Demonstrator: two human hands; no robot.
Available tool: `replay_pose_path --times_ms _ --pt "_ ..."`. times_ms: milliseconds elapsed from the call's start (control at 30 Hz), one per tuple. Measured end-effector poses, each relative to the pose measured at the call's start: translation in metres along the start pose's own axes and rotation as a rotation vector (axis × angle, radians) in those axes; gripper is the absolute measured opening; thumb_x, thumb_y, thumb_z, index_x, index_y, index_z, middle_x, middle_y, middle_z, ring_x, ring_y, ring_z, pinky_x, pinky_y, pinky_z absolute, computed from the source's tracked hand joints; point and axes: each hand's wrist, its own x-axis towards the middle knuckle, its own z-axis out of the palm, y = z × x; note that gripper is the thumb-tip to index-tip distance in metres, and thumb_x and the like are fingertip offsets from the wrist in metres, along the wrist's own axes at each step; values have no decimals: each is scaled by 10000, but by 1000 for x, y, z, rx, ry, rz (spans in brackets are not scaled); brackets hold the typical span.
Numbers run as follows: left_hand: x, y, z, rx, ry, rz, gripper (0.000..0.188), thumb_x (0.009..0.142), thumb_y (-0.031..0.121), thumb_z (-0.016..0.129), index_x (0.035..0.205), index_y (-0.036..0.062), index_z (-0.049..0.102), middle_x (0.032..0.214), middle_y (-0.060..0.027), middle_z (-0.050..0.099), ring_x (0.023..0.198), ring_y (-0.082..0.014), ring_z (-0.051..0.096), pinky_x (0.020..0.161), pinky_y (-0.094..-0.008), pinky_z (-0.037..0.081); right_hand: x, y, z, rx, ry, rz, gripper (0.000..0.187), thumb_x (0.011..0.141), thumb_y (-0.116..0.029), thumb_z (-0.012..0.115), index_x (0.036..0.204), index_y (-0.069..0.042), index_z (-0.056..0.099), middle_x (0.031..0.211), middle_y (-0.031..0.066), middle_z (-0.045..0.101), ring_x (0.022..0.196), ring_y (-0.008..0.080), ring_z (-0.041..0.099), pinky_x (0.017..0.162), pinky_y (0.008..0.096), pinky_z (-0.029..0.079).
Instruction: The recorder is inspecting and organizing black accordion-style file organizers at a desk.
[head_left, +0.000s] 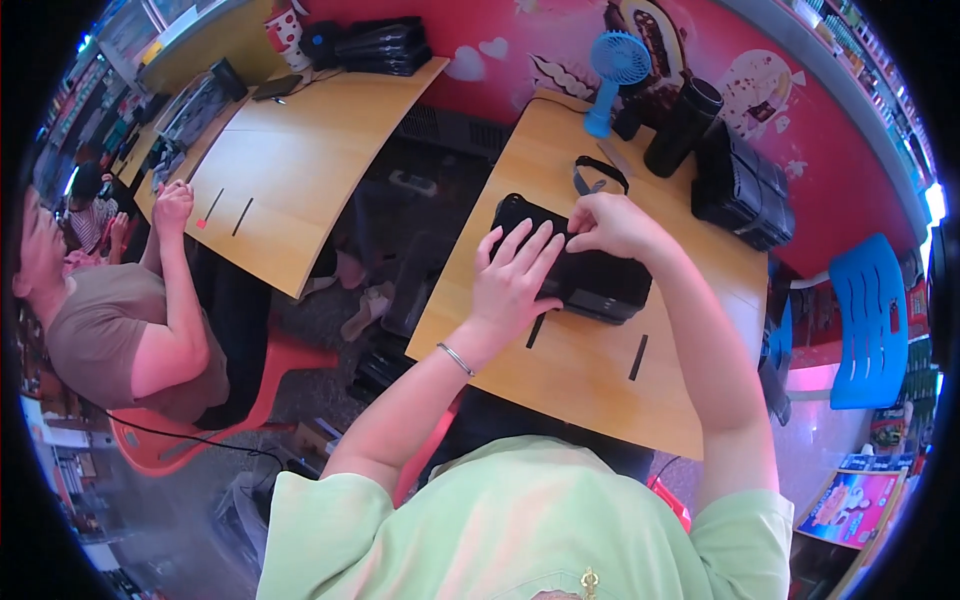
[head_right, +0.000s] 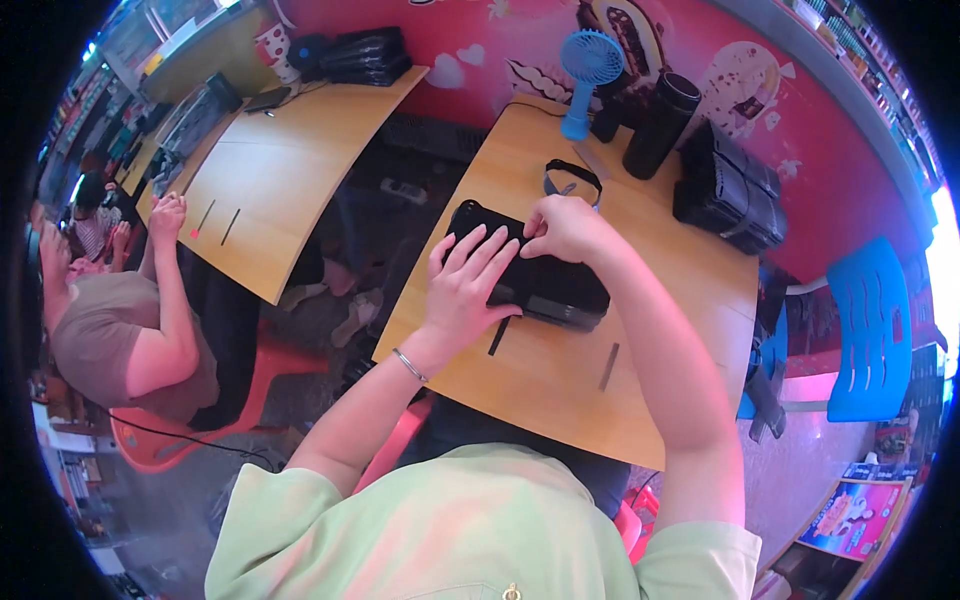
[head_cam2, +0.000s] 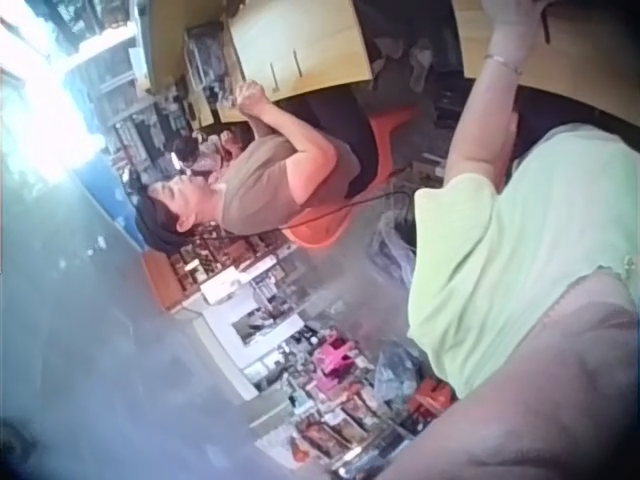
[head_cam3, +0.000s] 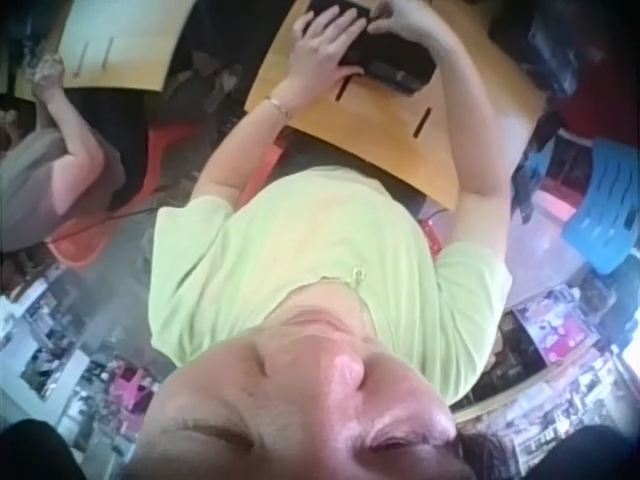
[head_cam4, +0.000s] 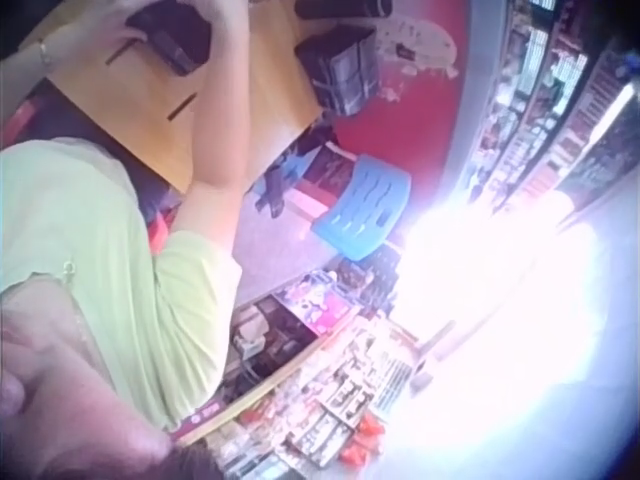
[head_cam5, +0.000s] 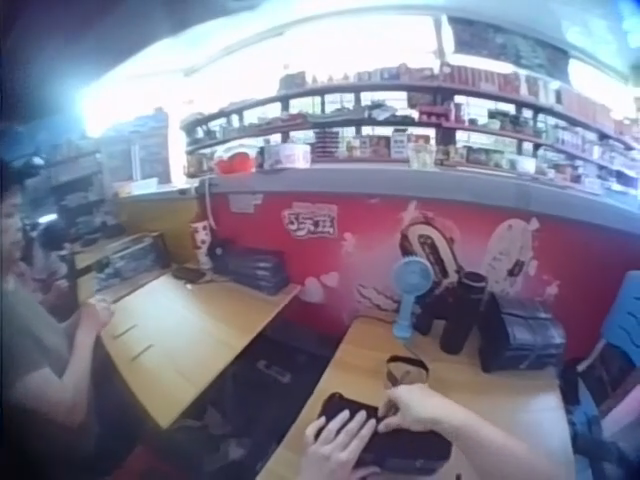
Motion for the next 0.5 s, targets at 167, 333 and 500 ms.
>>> replay_pose_path --times_ms 167,333,500 --pt "0 2 -1 9 15 -6 889 498 353 849 1301 153 522 1352 -21 506 1278 -220 420 1073 -443 245 11 2 -12 23 -187 29 306 688 -206 795 903 -19 682 825 88 688 788 183 653 736 305 507" --pt "2 3 -2 17 -10 -10 897 499 335 849 1312 157 512 1353 -17 504 1275 -217 419 1072 -448 245 15 19 -11 164 -235 -54 306 712 -164 782 971 -43 671 842 76 677 812 177 638 752 307 499" --pt "2 0 -4 65 -46 -6 904 494 296 853 1319 165 507 1358 -13 499 1275 -209 418 1070 -445 246 7 17 -17 134 -282 -176 300 728 -129 765 987 -49 636 829 57 632 802 157 598 732 288 485"
